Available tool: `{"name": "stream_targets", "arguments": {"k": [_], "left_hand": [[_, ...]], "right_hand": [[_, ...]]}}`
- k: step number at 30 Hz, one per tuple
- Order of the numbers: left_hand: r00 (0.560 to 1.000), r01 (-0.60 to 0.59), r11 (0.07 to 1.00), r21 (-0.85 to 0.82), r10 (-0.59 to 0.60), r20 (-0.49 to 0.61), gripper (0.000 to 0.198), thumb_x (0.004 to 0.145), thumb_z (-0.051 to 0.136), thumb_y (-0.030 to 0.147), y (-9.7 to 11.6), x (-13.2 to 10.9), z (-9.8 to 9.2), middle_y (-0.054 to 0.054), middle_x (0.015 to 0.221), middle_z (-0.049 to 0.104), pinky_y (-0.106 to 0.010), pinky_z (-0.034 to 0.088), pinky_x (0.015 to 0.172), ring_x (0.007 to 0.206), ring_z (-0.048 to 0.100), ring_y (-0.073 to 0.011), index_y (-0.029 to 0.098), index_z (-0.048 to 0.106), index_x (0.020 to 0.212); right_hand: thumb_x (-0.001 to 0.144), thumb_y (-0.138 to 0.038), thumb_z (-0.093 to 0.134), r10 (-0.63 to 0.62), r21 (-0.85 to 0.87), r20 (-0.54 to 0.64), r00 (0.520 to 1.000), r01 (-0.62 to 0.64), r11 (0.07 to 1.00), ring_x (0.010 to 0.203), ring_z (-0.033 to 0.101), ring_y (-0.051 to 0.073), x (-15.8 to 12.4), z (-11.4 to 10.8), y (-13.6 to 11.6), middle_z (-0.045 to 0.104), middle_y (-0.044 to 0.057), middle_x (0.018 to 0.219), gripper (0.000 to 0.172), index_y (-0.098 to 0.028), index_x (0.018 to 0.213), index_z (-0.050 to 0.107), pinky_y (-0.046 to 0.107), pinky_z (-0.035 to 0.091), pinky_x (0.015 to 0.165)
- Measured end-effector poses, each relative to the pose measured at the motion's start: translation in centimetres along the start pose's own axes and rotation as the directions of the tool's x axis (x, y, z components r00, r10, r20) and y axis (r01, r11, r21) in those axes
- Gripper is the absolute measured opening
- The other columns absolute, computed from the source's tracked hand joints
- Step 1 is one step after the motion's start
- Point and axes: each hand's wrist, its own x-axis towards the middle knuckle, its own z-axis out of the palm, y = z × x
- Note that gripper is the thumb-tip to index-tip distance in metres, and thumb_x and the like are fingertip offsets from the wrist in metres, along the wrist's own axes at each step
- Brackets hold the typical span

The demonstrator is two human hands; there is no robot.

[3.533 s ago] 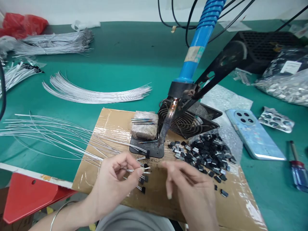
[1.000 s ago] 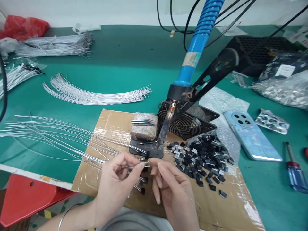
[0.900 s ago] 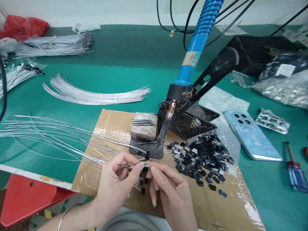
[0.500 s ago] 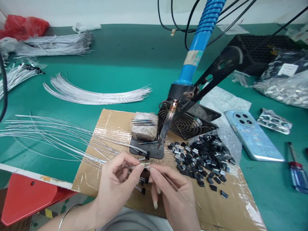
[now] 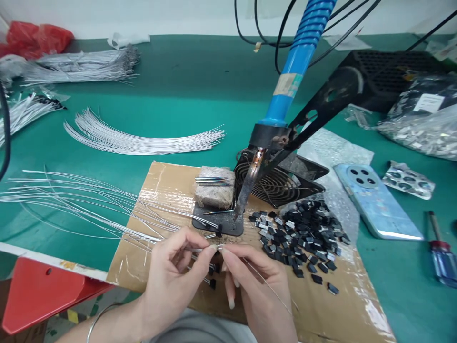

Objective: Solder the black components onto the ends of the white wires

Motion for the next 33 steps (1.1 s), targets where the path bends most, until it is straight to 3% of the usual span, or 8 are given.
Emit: {"name": "stream_targets", "arguments": {"k": [4,22,33], "left_hand": [[1.0,0.004,1.0,0.017,-0.005,0.021,0.017,0.088,0.062,0.026,-0.3,-0.3,0.0,0.005,0.058,0.046,-0.023,0.026,0.045,0.05,0.031,-0.0094,0.017,0.06,0.073],[0.996,-0.081,0.996,0.045,0.08,0.027,0.015,0.091,0.062,0.02,-0.9,-0.4,-0.1,0.004,0.062,0.049,-0.022,0.027,0.045,0.051,0.033,-0.009,0.018,0.063,0.076],[0.99,-0.14,0.978,0.157,0.137,0.031,0.015,0.091,0.061,0.018,-1.1,-0.4,-0.3,0.004,0.063,0.049,-0.022,0.027,0.045,0.052,0.034,-0.0087,0.018,0.064,0.076]], "right_hand": [[0.073,-0.044,0.087,-0.005,0.001,0.008,1.0,0.005,1.0,0.036,0.052,0.007,0.1,-0.2,0.0,0.066,0.0,0.061,0.022,-0.022,0.077,0.083,0.019,0.036,0.036],[0.071,-0.046,0.088,0.058,0.032,0.043,0.997,-0.06,0.998,0.036,0.048,0.002,0.0,-0.3,-0.6,0.062,-0.002,0.058,0.027,-0.021,0.072,0.081,0.014,0.033,0.036],[0.076,-0.044,0.085,0.072,0.021,0.122,0.99,-0.075,0.997,0.037,0.049,0.001,0.4,-1.0,-0.6,0.062,-0.004,0.061,0.023,-0.022,0.073,0.079,0.012,0.034,0.038]]}}
